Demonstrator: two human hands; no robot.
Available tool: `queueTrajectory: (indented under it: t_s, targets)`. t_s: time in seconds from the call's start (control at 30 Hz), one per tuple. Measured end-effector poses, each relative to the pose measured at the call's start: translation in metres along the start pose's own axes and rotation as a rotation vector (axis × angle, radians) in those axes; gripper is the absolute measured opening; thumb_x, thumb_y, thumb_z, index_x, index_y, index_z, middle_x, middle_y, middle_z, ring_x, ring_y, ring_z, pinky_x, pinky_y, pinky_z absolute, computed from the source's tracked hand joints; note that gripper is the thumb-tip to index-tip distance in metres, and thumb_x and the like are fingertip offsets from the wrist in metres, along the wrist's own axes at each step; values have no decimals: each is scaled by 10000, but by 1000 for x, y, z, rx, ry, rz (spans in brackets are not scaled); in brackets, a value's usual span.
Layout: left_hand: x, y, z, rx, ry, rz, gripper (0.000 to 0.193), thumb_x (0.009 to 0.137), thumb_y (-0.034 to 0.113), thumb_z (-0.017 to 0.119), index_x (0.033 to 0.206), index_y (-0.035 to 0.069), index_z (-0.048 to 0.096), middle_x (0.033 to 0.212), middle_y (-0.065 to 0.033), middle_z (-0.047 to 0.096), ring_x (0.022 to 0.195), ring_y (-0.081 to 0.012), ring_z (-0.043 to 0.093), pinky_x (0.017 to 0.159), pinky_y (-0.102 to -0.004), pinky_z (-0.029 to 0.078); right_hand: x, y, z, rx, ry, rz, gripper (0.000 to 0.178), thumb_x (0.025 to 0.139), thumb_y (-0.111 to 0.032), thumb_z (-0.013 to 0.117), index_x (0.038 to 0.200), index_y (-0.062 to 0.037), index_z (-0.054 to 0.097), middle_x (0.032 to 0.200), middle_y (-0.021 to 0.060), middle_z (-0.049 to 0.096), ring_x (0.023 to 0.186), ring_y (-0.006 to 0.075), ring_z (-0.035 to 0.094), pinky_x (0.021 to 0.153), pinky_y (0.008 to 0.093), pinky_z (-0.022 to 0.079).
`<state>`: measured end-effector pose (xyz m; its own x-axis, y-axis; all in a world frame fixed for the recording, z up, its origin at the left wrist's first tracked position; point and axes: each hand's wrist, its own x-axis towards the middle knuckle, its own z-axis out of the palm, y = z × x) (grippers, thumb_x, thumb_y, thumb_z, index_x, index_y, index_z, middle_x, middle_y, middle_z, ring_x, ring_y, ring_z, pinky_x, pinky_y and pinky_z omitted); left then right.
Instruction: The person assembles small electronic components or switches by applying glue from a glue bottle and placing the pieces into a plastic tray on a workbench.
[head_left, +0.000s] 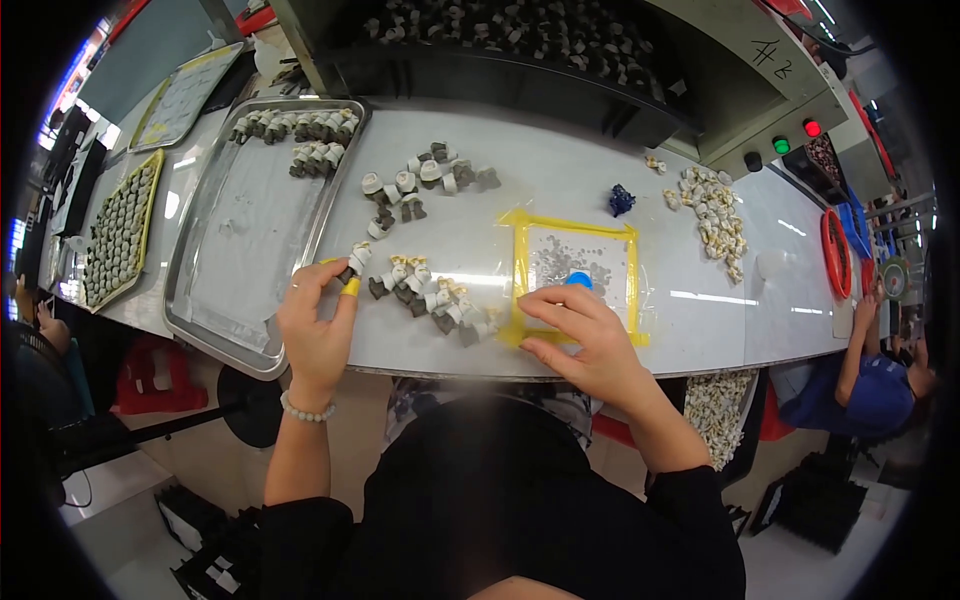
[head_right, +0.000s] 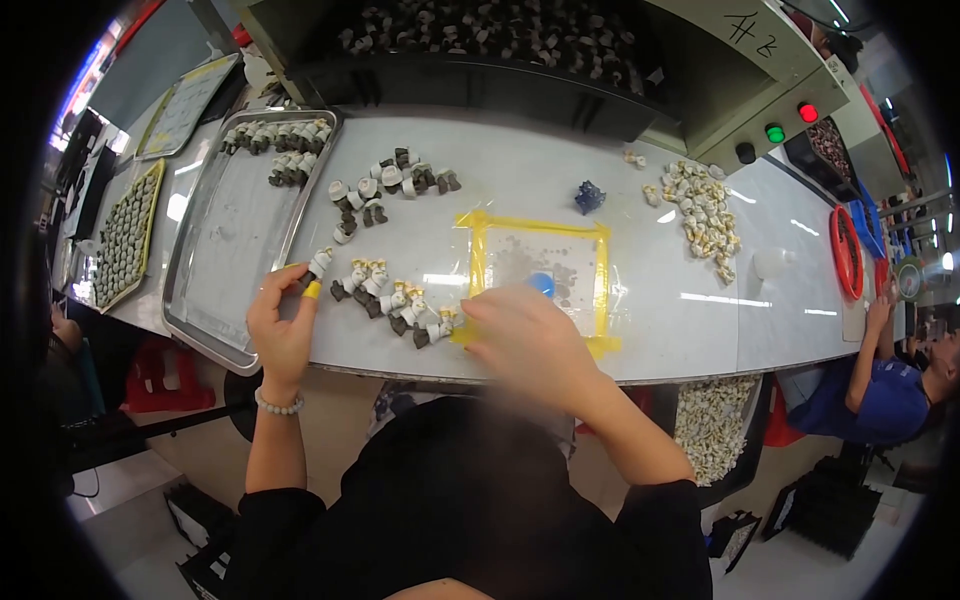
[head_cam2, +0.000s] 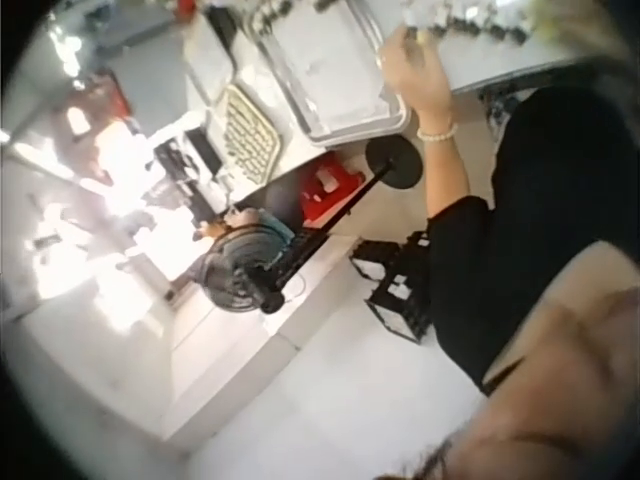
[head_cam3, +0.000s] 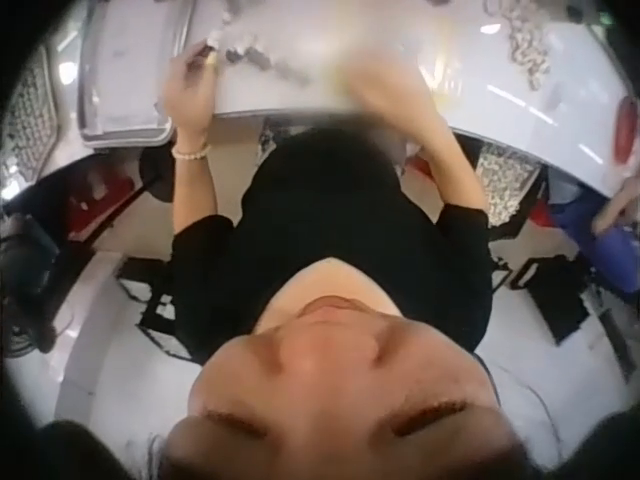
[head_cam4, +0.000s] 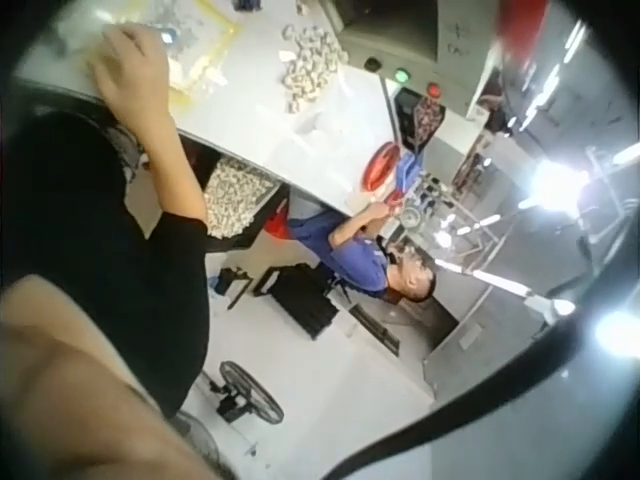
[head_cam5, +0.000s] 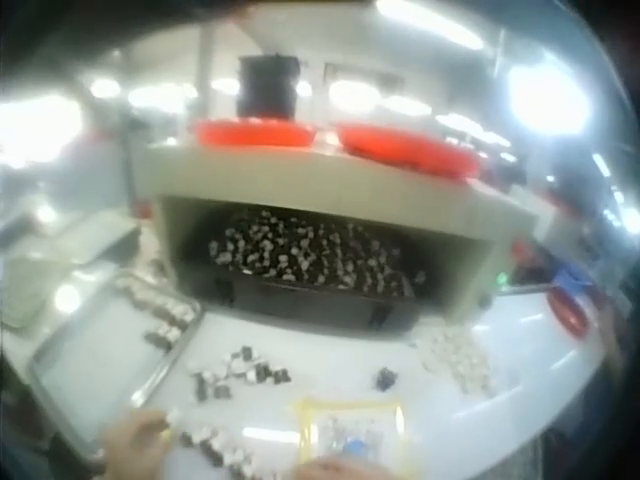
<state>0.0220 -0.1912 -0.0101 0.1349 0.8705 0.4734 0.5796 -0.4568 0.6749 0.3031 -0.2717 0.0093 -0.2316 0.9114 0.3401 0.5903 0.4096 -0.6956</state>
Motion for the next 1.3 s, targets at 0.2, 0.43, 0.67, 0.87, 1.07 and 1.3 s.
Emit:
queueTrajectory:
  t_s: [0.2,0.43,0.67,0.87,1.07,1.3]
  targets:
    - [-7,-5,7,-32,-114,-22,329,720,-75,590,1040,-7,629,934,-152,621,909,-298,574,790,-346,471,32,-12,18,-70,-80,2,343,774,-117,697,1099,-32,627,1055,124,605,954,283,576,816,347,472]
    - [-1,3,4,-59,-201,1,395,704,-34,555,1096,-21,599,997,-155,604,1006,-301,538,879,-366,436,54,-11,40,-101,-144,23,303,800,-175,665,1078,-60,633,1071,107,617,981,290,569,831,370,470]
    - [9,-7,5,-77,-290,-42,384,701,-59,535,1069,12,616,999,-161,608,988,-309,546,856,-376,452,69,-10,46,-136,-194,4,259,804,-187,651,1032,-63,648,1020,93,633,937,291,571,813,374,467]
    - [16,-12,9,-117,-337,84,432,697,-73,529,1113,12,606,1029,-147,606,1004,-270,565,863,-313,464,76,-5,52,-100,-209,-2,230,795,-156,643,1009,-72,659,971,88,628,901,285,573,785,374,467]
    - [16,-6,1,-140,-431,128,447,699,-49,539,1139,8,582,1055,-179,596,1015,-313,546,872,-363,451,80,-2,57,-88,-168,-8,220,785,-133,646,995,-67,663,913,91,624,853,290,582,744,367,476]
    - [14,-11,5,-125,-344,21,420,722,-93,510,1117,4,612,1023,-158,621,974,-274,579,870,-321,453,79,-2,56,-83,-196,0,225,773,-128,655,990,-68,665,901,93,622,854,290,584,742,371,474]
